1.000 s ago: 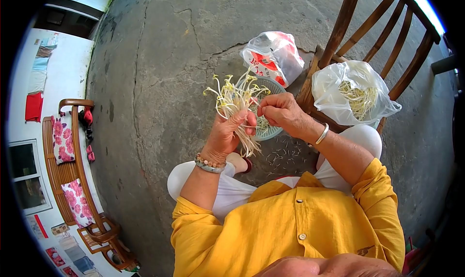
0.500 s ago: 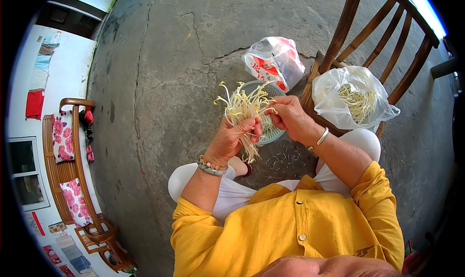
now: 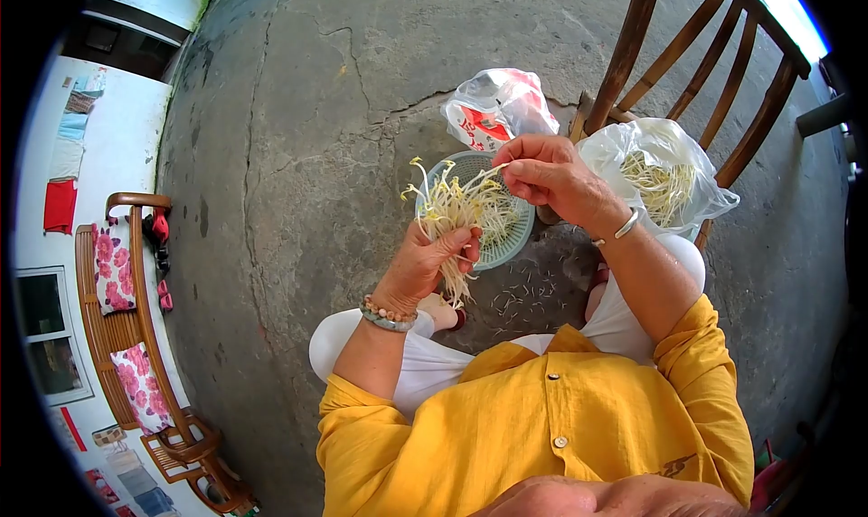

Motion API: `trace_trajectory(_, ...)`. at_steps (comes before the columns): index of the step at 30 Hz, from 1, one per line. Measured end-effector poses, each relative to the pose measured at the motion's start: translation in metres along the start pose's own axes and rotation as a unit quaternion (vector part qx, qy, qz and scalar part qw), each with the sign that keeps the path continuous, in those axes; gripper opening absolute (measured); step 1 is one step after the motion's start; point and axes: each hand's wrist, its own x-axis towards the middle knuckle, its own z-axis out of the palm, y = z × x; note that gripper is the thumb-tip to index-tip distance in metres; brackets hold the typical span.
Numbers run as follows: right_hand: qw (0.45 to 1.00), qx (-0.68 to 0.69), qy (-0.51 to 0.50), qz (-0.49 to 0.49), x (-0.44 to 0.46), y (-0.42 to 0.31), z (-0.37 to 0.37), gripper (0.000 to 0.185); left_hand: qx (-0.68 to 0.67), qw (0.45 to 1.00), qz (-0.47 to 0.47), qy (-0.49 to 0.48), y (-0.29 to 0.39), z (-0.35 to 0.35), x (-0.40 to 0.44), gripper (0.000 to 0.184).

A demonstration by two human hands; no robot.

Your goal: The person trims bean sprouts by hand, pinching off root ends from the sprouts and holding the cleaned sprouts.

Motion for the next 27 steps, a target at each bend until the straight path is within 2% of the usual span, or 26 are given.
trace_trajectory(7,0.987,-0.153,0.018,-0.039,-0.001,0.001,0.003,0.013,0.022,1.0,-0.016,0.009,-0.001,0.002,-0.001,0.017)
trace_trajectory(10,0.95,-0.304,0.02,-0.072,-0.003,0.002,0.004,0.011,0.001,1.0,-0.009,0.005,-0.001,0.0,0.0,0.017)
trace_trajectory(11,0.937,-0.33,0.03,-0.11,-0.002,0.007,0.006,0.01,-0.001,1.0,-0.01,0.002,-0.001,-0.001,0.0,0.017)
trace_trajectory(14,0.933,-0.335,0.05,-0.118,-0.001,0.011,0.008,0.011,-0.002,1.0,-0.007,-0.003,-0.001,-0.003,0.0,0.017)
trace_trajectory(17,0.951,-0.291,0.083,-0.065,0.001,0.013,0.005,0.015,0.004,1.0,-0.008,0.002,0.0,-0.003,-0.001,0.018)
trace_trajectory(21,0.981,-0.141,0.13,-0.026,0.002,0.015,0.002,0.021,0.016,1.0,0.003,0.01,0.003,-0.001,-0.002,0.018)
trace_trajectory(24,0.994,-0.033,0.107,0.006,0.003,0.013,-0.005,0.017,0.033,0.999,-0.004,0.021,0.002,-0.002,-0.002,0.018)
trace_trajectory(27,0.992,0.005,0.127,0.004,0.0,0.009,0.001,0.013,0.054,0.998,0.013,0.009,0.002,-0.004,0.001,0.019)
